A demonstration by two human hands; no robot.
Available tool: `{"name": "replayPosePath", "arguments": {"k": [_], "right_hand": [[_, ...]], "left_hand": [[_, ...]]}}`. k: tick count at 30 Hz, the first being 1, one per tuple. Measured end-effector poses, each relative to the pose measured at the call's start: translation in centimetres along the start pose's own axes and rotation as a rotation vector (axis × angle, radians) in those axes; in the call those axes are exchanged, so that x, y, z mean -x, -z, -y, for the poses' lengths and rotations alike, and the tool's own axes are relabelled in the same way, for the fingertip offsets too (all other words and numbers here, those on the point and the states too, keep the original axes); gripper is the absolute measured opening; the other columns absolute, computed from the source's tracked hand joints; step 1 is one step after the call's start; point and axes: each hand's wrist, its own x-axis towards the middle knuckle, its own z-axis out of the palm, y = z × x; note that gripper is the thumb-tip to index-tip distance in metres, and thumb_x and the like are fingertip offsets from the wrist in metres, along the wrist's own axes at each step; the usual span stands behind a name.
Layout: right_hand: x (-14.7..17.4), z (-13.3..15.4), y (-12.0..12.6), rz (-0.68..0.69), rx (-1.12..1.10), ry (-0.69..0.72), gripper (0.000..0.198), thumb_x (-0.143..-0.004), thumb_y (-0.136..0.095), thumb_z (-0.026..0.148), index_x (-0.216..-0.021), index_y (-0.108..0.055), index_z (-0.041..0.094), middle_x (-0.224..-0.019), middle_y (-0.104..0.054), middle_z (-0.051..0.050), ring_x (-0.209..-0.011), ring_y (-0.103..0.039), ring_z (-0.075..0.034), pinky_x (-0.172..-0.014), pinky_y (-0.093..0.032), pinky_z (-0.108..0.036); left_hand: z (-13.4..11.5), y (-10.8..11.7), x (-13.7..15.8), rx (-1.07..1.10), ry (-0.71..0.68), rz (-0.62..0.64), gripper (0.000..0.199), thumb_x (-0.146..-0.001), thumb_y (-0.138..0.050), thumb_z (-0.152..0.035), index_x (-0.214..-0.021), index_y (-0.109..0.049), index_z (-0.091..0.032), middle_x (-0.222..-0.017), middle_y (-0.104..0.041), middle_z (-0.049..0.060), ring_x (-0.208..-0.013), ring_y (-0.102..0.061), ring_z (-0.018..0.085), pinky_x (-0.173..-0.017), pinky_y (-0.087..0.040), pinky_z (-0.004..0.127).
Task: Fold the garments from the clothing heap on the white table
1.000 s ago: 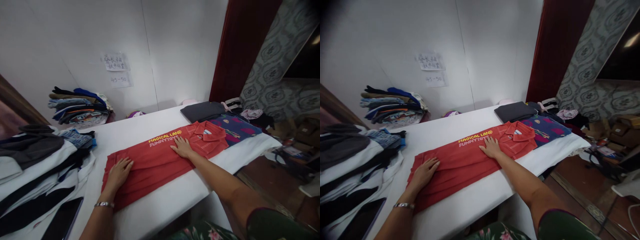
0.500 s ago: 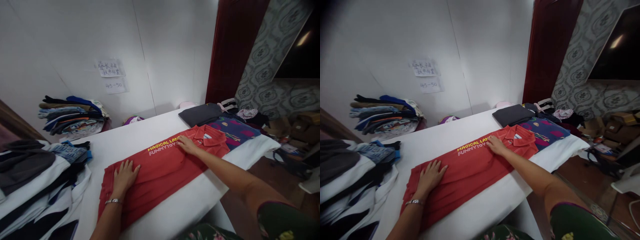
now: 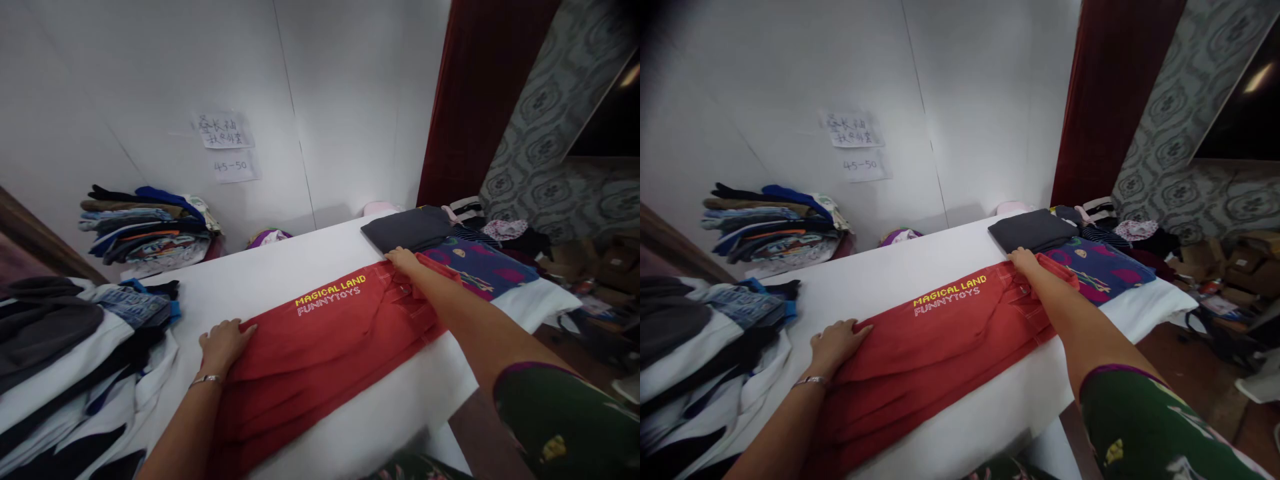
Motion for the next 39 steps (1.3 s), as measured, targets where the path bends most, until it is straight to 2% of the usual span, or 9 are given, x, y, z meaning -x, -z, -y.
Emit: {"name": "replayPosePath", "arguments": {"k": [4, 8, 15, 20, 22, 25, 31, 35, 39], "right_hand": [[-0.8, -0.2, 0.4, 0.007, 0.039, 0.013, 0.035, -0.091, -0.040, 0.010, -0.105, -0.072, 0.013, -0.117, -0.063, -0.020, -0.114, -0.047, -0.030, -0.095, -0.032, -0.040], [-1.3, 0.1, 0.0, 0.029, 0.024, 0.063, 0.031, -0.092, -0.046, 0.018, -0.108, -0.072, 0.014, -0.119, -0.063, -0.018, -0.115, -0.048, -0.028, -0.095, -0.033, -0.036], [-2.3, 0.3, -1.0, 0.084, -0.050, 0.086, 0.034, -0.096, -0.045, 0.025, -0.119, -0.068, 0.015, -0.119, -0.068, -0.010, -0.108, -0.055, -0.019, -0.094, -0.036, -0.024], [-2.9, 0.6, -1.0, 0.078, -0.044, 0.022, 0.030, -0.092, -0.052, 0.028, -0.112, -0.072, 0.017, -0.110, -0.070, -0.011, -0.105, -0.057, -0.022, -0.087, -0.041, -0.026], [-3.0, 1.2, -1.3, 0.066, -0.029, -0.004, 0.027, -0.091, -0.051, 0.024, -0.103, -0.074, 0.016, -0.106, -0.070, -0.013, -0.105, -0.056, -0.023, -0.086, -0.042, -0.027], [-3.1, 2.2, -2.0, 0.028, -0.011, -0.067, 0.030, -0.093, -0.046, 0.021, -0.104, -0.072, 0.013, -0.110, -0.068, -0.017, -0.106, -0.055, -0.025, -0.085, -0.044, -0.030], [-3.9, 3.3, -1.6, -0.018, -0.040, -0.144, 0.033, -0.091, -0.044, 0.014, -0.114, -0.067, 0.013, -0.116, -0.065, -0.020, -0.109, -0.056, -0.030, -0.088, -0.045, -0.038], [-2.7, 5.2, -1.2, -0.077, -0.096, -0.045, 0.042, -0.096, -0.039, 0.025, -0.135, -0.054, 0.019, -0.142, -0.050, -0.015, -0.129, -0.044, -0.028, -0.103, -0.037, -0.042], [-0.6, 7.6, -2.6, 0.057, -0.202, 0.126, 0.054, -0.099, -0.033, 0.045, -0.147, -0.040, 0.021, -0.155, -0.033, -0.011, -0.143, -0.026, -0.028, -0.113, -0.023, -0.050]], "left_hand": [[0.3, 2.0, 0.4, -0.084, -0.084, -0.073, 0.050, -0.087, -0.034, -0.051, -0.092, -0.069, -0.016, -0.100, -0.071, 0.017, -0.101, -0.063, 0.033, -0.090, -0.041, 0.045], [2.8, 2.7, 0.8, -0.121, -0.033, -0.162, 0.050, -0.086, -0.036, -0.053, -0.087, -0.069, -0.017, -0.094, -0.071, 0.016, -0.098, -0.063, 0.034, -0.087, -0.041, 0.046], [6.5, -0.4, 0.0, -0.017, 0.064, 0.087, 0.052, -0.087, -0.033, -0.054, -0.095, -0.068, -0.016, -0.110, -0.069, 0.019, -0.105, -0.062, 0.036, -0.087, -0.045, 0.048], [3.8, -1.0, 1.6, -0.050, -0.033, -0.128, 0.058, -0.091, -0.035, -0.048, -0.132, -0.055, -0.012, -0.143, -0.050, 0.018, -0.134, -0.042, 0.032, -0.107, -0.032, 0.055], [2.2, -1.8, 2.9, -0.056, -0.127, -0.103, 0.059, -0.093, -0.034, -0.046, -0.140, -0.047, -0.014, -0.150, -0.042, 0.015, -0.140, -0.035, 0.029, -0.110, -0.030, 0.052], [0.7, -3.4, 4.5, -0.132, -0.258, -0.017, 0.049, -0.095, -0.033, -0.035, -0.140, -0.050, -0.023, -0.153, -0.039, 0.009, -0.143, -0.031, 0.029, -0.112, -0.022, 0.057], [0.9, -4.6, 5.2, -0.219, -0.330, -0.038, 0.045, -0.096, -0.033, -0.027, -0.134, -0.057, -0.032, -0.154, -0.038, 0.006, -0.143, -0.029, 0.031, -0.110, -0.019, 0.064], [0.8, -4.2, 5.0, -0.213, -0.322, -0.054, 0.045, -0.096, -0.032, -0.028, -0.134, -0.056, -0.031, -0.153, -0.039, 0.006, -0.143, -0.031, 0.031, -0.110, -0.021, 0.063], [0.3, -3.9, 5.0, -0.202, -0.286, -0.043, 0.048, -0.096, -0.031, -0.031, -0.140, -0.051, -0.027, -0.153, -0.039, 0.009, -0.142, -0.032, 0.030, -0.111, -0.021, 0.061]]}}
